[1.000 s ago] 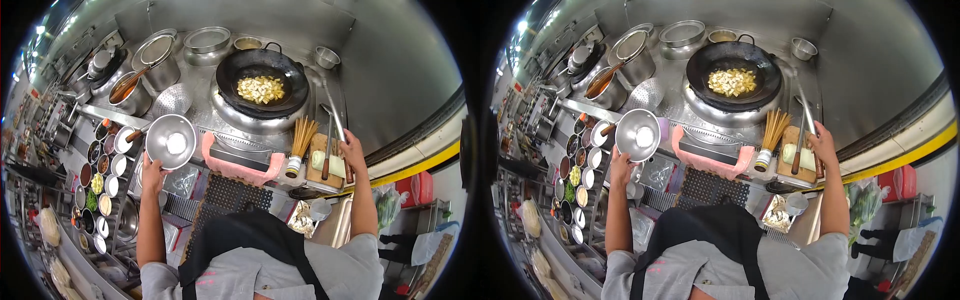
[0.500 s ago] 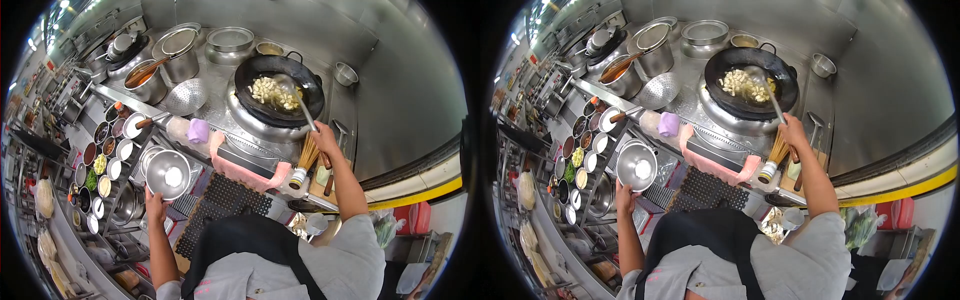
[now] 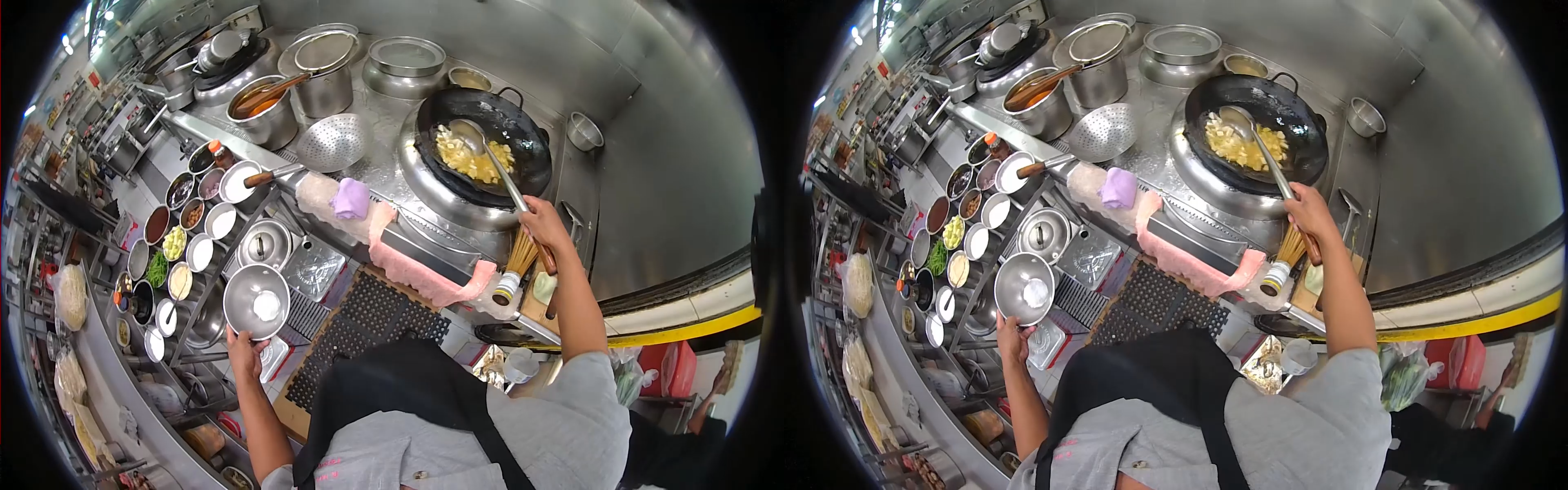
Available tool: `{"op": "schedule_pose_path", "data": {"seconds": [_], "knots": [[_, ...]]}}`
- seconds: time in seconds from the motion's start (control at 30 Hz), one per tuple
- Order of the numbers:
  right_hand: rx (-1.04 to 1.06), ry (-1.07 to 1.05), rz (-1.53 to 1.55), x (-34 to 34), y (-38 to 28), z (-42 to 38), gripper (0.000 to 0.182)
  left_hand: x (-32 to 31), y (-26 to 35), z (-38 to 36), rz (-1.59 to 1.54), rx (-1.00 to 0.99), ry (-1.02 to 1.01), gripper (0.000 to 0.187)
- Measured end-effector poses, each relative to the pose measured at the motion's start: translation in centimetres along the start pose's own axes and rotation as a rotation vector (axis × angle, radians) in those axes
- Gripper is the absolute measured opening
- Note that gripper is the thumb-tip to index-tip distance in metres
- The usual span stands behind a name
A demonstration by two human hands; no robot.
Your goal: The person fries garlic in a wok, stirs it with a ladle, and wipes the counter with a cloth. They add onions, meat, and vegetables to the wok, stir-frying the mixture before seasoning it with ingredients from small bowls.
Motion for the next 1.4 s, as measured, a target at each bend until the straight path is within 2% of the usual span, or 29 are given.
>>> {"op": "schedule_pose_path", "data": {"seconds": [0.1, 0.2, 0.23, 0.3, 0.33, 0.37, 0.4, 0.43, 0.47, 0.63, 0.7, 0.73, 0.77, 0.8, 0.93, 0.97, 1.0, 1.07, 1.1, 1.2, 1.33, 1.4], "knots": [[-0.042, -0.036, 0.009, -0.6, 0.2, -1.5, 0.032, 1.9, 0.5, 0.4, 0.029, -0.013, 0.017, 0.057], [0.043, 0.123, -0.186, -1.4, 1.6, 0.7, 0.032, 4.0, 0.0, 1.2, 0.033, -0.015, 0.019, 0.057], [0.105, 0.262, -0.278, -2.2, 1.8, 0.9, 0.033, 4.3, 0.2, 1.4, 0.041, -0.024, -0.015, 0.057], [-0.027, 0.174, -0.11, -2.2, 1.5, -0.5, 0.034, 3.6, 0.6, 1.2, 0.075, 0.01, 0.019, 0.057], [-0.016, 0.109, -0.036, -1.9, 3.0, 0.8, 0.032, 5.0, -1.0, 1.9, 0.082, -0.008, -0.002, 0.059], [-0.051, 0.057, 0.066, -2.6, 1.0, -1.1, 0.031, 4.9, -0.9, 1.9, 0.028, 0.009, 0.072, 0.06], [-0.072, -0.027, 0.102, -3.0, -0.3, -2.2, 0.03, 7.0, -3.4, 3.2, 0.092, -0.022, 0.006, 0.062], [-0.061, -0.087, 0.147, -2.8, 0.7, -0.8, 0.031, 5.0, -0.9, 2.2, -0.041, -0.097, 0.004, 0.064], [-0.062, -0.061, -0.029, -2.6, 0.4, -0.7, 0.031, 4.6, -0.6, 2.3, -0.045, -0.101, 0.008, 0.067], [0.089, 0.022, -0.196, -1.5, 4.1, 5.6, 0.016, 4.9, 1.1, -0.1, -0.046, -0.156, 0.086, 0.065], [0.08, -0.018, 0.046, -1.0, 7.0, 9.3, 0.01, 7.1, 1.3, -1.8, -0.101, -0.174, 0.179, 0.062], [0.043, -0.023, 0.062, 0.1, 9.2, 12.3, 0.009, 8.6, 0.4, -2.5, -0.115, -0.207, 0.249, 0.062], [-0.043, -0.04, 0.111, -0.2, 7.9, 11.2, 0.014, 10.1, 0.9, -4.1, -0.119, -0.21, 0.339, 0.058], [-0.042, 0.052, 0.258, 0.2, 10.1, 14.6, 0.019, 11.5, 1.4, -5.8, -0.126, -0.208, 0.417, 0.055], [-0.086, 0.119, 0.245, 0.8, 9.9, 16.7, 0.039, 19.4, 2.7, -12.4, -0.079, -0.344, 0.941, 0.043], [-0.048, 0.18, 0.274, -0.5, 7.4, 13.7, 0.016, 21.2, 3.9, -14.4, -0.018, -0.364, 1.051, 0.044], [-0.023, 0.183, 0.281, -0.2, 7.3, 14.1, 0.015, 24.4, 3.7, -15.6, -0.017, -0.428, 1.16, 0.045], [0.021, 0.206, 0.295, 1.1, 7.9, 15.2, 0.013, 29.6, 4.3, -18.2, -0.033, -0.429, 1.355, 0.053], [0.023, 0.22, 0.319, 1.7, 8.1, 15.7, 0.007, 32.5, 4.5, -19.0, 0.002, -0.406, 1.394, 0.055], [-0.013, 0.208, 0.189, 3.9, 9.4, 16.3, 0.006, 38.8, 5.1, -20.3, 0.009, -0.428, 1.466, 0.056], [-0.085, 0.15, 0.193, 4.4, 11.4, 15.6, 0.01, 40.5, 7.1, -18.0, -0.121, -0.392, 1.57, 0.057], [-0.134, 0.098, 0.297, 3.2, 11.6, 14.5, 0.012, 48.6, 3.3, -16.3, -0.173, -0.429, 1.409, 0.054]]}}
Point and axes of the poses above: each hand's wrist, its own z-axis towards the middle knuckle, its own x-axis out of the back of the hand, y = z × x, the point moved 1 cm from there along z, towards the middle knuckle, and after that the axes turned 15 degrees about -x, right-handed, at the moved point
